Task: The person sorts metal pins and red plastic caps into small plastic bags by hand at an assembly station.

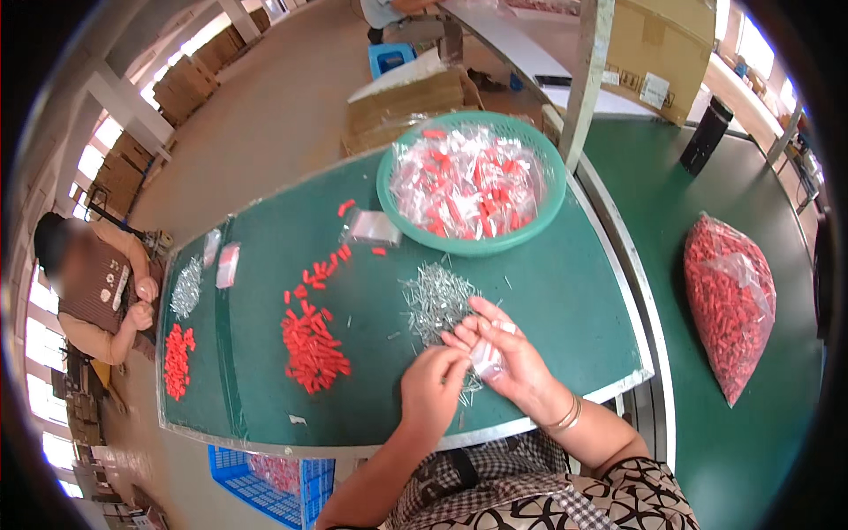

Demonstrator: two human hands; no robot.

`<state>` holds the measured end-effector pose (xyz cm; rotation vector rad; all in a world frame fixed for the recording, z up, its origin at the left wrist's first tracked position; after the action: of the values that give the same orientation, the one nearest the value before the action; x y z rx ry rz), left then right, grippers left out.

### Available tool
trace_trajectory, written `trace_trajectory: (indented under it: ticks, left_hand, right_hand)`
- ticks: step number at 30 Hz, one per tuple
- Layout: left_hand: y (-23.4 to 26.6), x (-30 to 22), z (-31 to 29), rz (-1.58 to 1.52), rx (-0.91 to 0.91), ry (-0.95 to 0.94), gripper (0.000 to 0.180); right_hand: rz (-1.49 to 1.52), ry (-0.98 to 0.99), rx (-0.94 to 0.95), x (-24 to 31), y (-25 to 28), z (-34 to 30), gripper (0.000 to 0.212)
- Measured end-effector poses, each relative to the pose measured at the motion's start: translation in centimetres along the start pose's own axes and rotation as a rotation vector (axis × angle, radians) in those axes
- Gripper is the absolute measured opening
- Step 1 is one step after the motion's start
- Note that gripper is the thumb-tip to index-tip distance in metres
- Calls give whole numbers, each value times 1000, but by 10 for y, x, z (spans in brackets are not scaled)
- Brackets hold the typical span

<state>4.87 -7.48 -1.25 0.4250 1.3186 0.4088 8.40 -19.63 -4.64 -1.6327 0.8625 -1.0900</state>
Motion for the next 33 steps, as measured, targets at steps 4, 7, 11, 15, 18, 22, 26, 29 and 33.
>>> trace_trajectory:
  ticks: [4, 7, 11, 15, 18, 22, 26, 29, 33]
  left_hand:
    - [-5, 7, -4, -458, 2, 291, 15]
    - [-8, 8, -4, -472, -8, 253, 18]
    - [-10, 19, -7, -273, 37, 276, 12]
    - [-10, 22, -8, -478, 2, 350, 4]
    - [-7, 20, -8, -597, 24, 386, 4]
    - [0, 24, -11, -619, 3, 318, 4]
    - [2, 27, -13, -611, -32, 360, 3]
    - [-1, 28, -17, -628, -81, 377, 4]
    - [13, 21, -18, -693, -246, 353, 8]
  right_hand:
    - [2, -10, 34, 1, -4, 0, 40]
    - [-11, -24, 45, 1, -1, -2, 40]
    - [-14, -17, 96, -1, -1, -1, 45]
    - [-18, -25, 79, 0, 0, -1, 44]
    - [18, -18, 67, 1, 0, 0, 53]
    - [72, -4, 95, 2, -2, 0, 56]
    - [67, 2, 32, 2, -4, 0, 59]
    - [37, 4, 9, 2, 0, 0, 59]
    - [22, 80, 13, 9, 9, 4, 57]
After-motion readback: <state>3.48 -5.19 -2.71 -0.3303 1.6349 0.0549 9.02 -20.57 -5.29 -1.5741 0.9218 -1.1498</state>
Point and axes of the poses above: each hand's wrist, its own z-axis towards the middle knuckle, its own y-axis out of the back of the hand, x = y × z, the point moved 4 cm from there along z, towards the middle knuckle, and after that the axes turned 3 degrees about y, right-handed, at the moved point
